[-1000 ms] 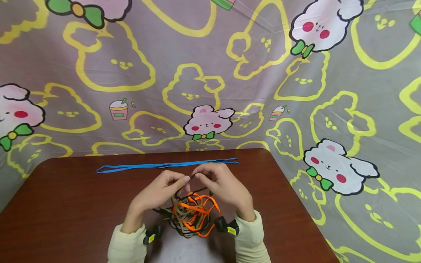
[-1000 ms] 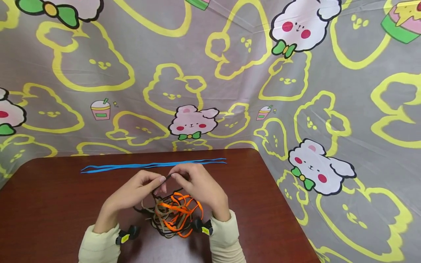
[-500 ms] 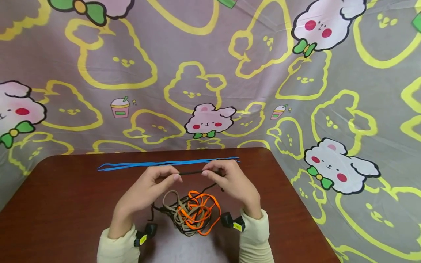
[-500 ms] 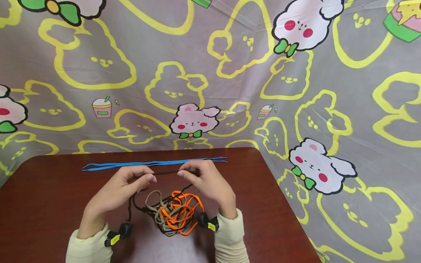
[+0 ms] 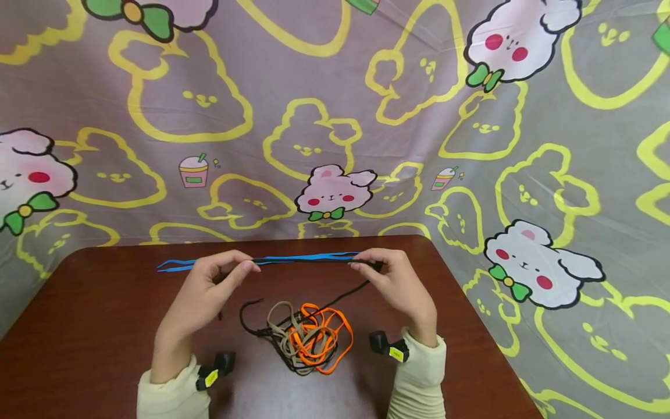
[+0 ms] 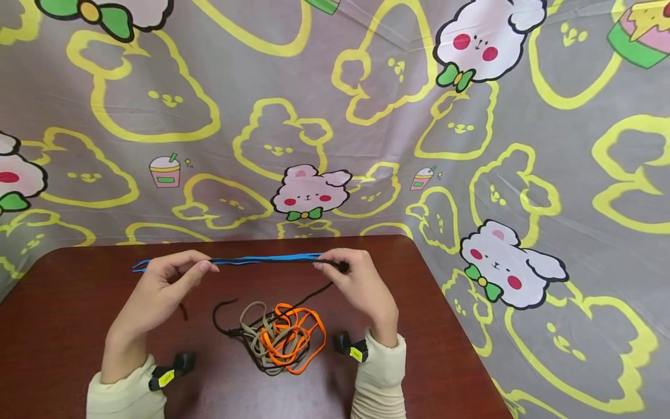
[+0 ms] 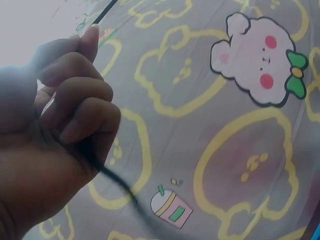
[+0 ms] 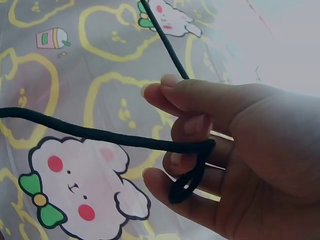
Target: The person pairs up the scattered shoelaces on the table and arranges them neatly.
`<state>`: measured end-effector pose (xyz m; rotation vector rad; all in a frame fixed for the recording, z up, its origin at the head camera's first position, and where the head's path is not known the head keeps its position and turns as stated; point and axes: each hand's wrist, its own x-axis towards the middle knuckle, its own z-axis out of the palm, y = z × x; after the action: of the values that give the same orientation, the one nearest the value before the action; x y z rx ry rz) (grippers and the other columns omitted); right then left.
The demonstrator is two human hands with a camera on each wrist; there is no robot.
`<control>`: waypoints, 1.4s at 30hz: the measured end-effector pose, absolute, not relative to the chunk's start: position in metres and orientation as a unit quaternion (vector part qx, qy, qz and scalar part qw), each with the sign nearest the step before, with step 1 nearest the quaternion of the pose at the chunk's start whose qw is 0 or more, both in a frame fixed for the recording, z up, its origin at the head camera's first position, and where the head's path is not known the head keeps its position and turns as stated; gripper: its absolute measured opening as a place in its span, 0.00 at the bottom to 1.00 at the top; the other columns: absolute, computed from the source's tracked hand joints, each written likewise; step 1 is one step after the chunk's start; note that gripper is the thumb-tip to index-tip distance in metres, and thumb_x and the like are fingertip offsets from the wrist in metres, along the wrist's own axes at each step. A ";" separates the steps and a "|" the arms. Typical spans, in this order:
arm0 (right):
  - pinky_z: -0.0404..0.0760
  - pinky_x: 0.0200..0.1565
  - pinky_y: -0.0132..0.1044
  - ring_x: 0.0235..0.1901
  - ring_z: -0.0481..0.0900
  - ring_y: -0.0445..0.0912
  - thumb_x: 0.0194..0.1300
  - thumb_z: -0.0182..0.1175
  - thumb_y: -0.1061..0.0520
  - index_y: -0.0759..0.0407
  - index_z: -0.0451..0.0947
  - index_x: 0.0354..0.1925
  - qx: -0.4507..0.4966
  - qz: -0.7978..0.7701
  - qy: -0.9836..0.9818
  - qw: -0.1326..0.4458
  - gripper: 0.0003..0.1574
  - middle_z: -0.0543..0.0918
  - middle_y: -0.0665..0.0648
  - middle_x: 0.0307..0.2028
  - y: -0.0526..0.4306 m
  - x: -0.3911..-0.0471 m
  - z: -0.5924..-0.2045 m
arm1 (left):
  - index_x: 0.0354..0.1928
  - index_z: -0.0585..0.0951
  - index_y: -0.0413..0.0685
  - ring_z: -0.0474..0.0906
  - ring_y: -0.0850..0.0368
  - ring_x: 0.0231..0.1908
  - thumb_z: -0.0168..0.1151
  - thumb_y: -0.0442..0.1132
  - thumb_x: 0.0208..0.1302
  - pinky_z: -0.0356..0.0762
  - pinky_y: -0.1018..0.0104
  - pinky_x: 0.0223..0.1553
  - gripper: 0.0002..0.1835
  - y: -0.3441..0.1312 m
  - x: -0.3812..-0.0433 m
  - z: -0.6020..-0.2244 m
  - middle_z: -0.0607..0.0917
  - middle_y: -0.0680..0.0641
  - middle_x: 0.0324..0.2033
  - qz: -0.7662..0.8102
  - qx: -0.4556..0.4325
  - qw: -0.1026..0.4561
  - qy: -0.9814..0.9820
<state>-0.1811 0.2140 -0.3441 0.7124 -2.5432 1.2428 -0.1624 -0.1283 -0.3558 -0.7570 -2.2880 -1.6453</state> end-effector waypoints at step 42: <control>0.73 0.38 0.27 0.31 0.76 0.39 0.60 0.69 0.72 0.59 0.88 0.39 0.264 0.429 -0.809 0.301 0.11 0.84 0.54 0.29 0.248 -0.181 -0.323 | 0.46 0.88 0.47 0.75 0.68 0.28 0.67 0.38 0.69 0.69 0.76 0.29 0.07 -0.220 -0.133 -0.339 0.85 0.66 0.32 -0.408 -0.128 0.217 -0.878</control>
<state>-0.1812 0.2480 -0.3235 0.7012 -2.1474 1.1387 -0.1334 -0.2196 -0.3395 -0.3543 -2.4314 -1.1297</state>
